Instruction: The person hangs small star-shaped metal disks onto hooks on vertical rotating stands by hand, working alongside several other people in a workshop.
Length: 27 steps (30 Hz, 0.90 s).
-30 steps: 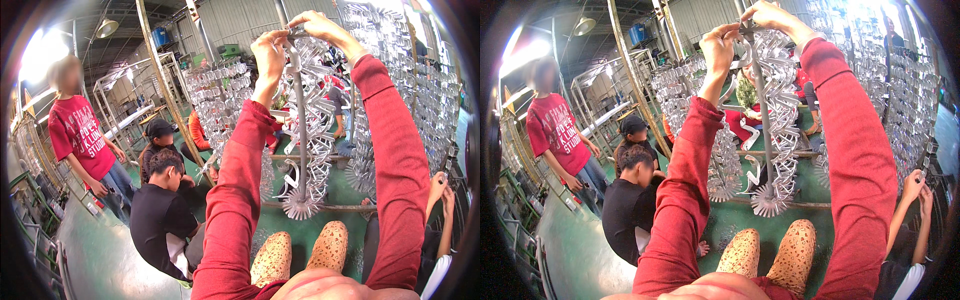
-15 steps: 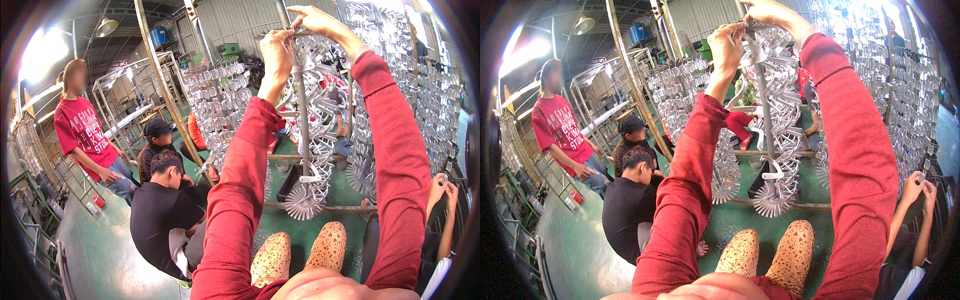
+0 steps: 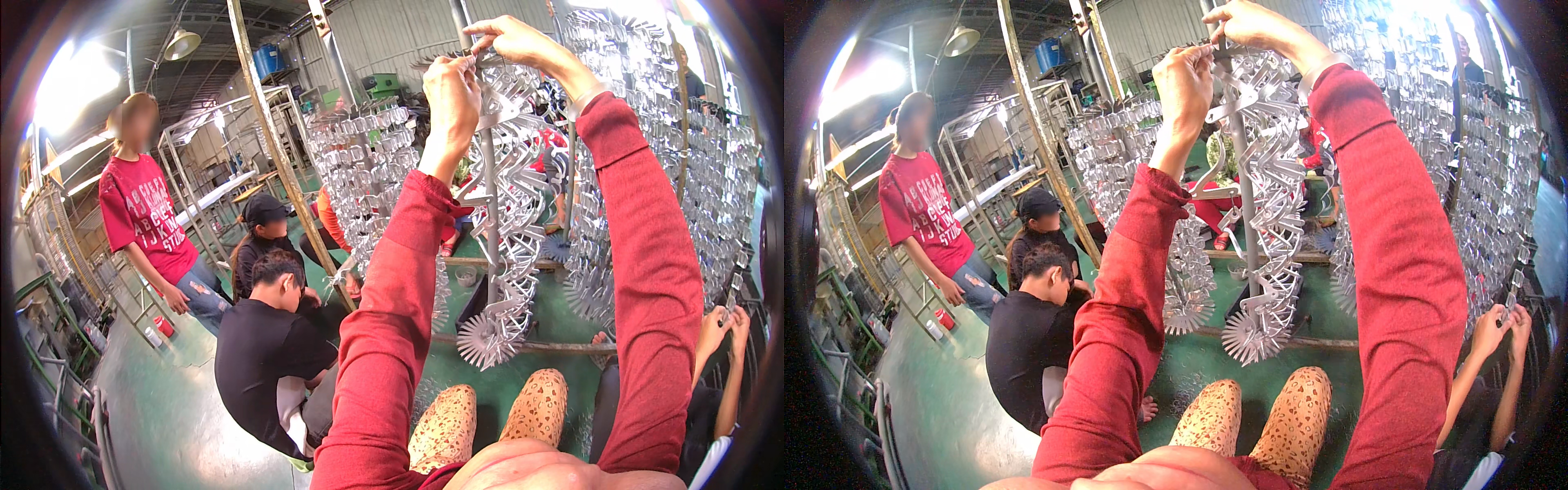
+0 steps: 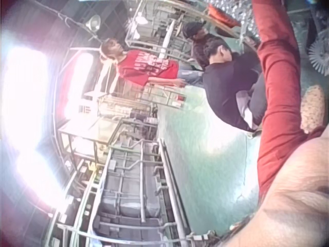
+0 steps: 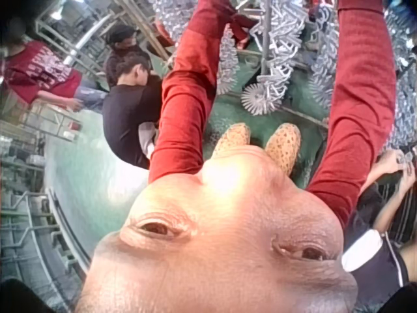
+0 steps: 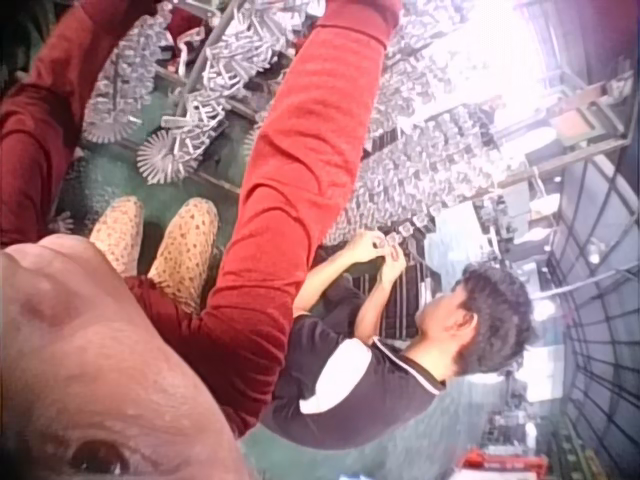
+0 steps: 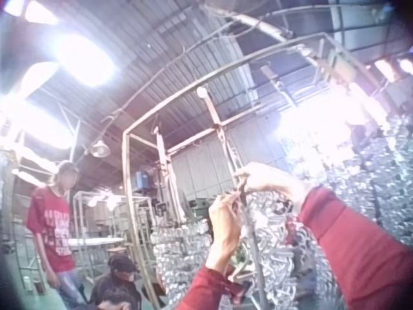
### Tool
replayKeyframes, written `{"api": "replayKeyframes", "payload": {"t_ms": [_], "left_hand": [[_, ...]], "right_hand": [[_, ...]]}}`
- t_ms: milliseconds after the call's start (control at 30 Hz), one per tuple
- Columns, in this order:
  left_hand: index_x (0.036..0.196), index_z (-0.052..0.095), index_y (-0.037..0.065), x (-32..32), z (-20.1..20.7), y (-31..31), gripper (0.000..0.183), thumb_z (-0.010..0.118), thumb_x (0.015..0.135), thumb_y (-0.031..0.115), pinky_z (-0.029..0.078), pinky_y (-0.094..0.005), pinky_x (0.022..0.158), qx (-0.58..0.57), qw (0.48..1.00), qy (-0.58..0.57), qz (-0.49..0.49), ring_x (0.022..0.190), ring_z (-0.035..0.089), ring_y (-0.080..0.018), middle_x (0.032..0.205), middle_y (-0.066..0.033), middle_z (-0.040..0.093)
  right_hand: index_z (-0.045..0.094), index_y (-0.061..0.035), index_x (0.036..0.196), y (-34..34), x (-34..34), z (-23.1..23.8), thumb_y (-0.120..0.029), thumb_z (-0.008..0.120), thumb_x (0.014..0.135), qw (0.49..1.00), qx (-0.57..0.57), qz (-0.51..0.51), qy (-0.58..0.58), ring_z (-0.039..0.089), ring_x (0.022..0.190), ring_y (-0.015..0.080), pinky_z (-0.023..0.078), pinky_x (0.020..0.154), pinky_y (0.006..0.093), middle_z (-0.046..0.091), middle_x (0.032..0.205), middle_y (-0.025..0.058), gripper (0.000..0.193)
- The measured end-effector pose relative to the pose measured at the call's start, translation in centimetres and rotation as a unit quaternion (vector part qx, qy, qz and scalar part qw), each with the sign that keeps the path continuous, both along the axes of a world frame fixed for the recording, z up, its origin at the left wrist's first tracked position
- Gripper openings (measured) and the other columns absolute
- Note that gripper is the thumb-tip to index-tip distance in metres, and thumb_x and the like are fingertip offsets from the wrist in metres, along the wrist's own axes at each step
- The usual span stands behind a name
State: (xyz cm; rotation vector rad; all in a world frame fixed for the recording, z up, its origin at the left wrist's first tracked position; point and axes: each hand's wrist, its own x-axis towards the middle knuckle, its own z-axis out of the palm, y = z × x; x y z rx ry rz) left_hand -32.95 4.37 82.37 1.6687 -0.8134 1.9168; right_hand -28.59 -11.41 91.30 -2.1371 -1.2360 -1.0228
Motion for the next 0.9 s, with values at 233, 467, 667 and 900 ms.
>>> {"api": "replayKeyframes", "payload": {"t_ms": [233, 467, 667, 900], "left_hand": [[0.091, 0.068, 0.000, -0.3, 0.8, 0.9, 0.016, 0.061, 0.077, -0.001, 0.051, -0.0280, 0.068, 0.014, 0.999, 0.036, 0.001, 0.071, 0.067, -0.0232, 0.080, -0.0173, 0.066], [0.089, 0.069, 0.000, -0.2, 1.4, 1.8, 0.014, 0.061, 0.078, -0.001, 0.052, -0.0265, 0.066, 0.044, 0.996, 0.078, -0.001, 0.070, 0.068, -0.0201, 0.080, -0.0175, 0.067], [0.087, 0.069, 0.000, -0.1, 1.8, 1.8, 0.014, 0.060, 0.077, 0.000, 0.052, -0.0280, 0.067, 0.073, 0.996, 0.035, 0.043, 0.069, 0.067, -0.0245, 0.078, -0.0191, 0.066], [0.088, 0.069, 0.001, 0.1, 1.4, 1.6, 0.015, 0.062, 0.075, 0.001, 0.049, -0.0313, 0.070, 0.080, 0.993, -0.029, 0.082, 0.073, 0.064, -0.0275, 0.082, -0.0165, 0.064]], "right_hand": [[0.057, -0.0023, 0.117, 0.3, 0.3, 0.2, 0.005, 0.039, 0.064, 0.998, -0.017, 0.043, 0.031, 0.059, 0.104, 0.0233, 0.040, 0.095, 0.0315, 0.062, 0.111, 0.0167, 0.057], [0.060, -0.0073, 0.115, -1.4, -4.2, -3.7, -0.006, 0.046, 0.075, 0.979, 0.169, -0.050, -0.102, 0.061, 0.074, 0.0138, 0.049, 0.067, 0.0270, 0.067, 0.095, 0.0098, 0.043], [0.063, 0.0004, 0.102, 2.1, -9.5, -13.5, -0.018, 0.061, 0.083, 0.968, 0.226, -0.075, -0.075, 0.066, 0.061, 0.0227, 0.050, 0.057, 0.0302, 0.065, 0.071, 0.0174, 0.027], [0.055, 0.0089, 0.112, 3.4, -5.2, -14.3, -0.006, 0.063, 0.082, 0.911, 0.357, 0.124, 0.165, 0.062, 0.054, 0.0127, 0.049, 0.049, 0.0221, 0.066, 0.080, 0.0143, 0.035]]}}
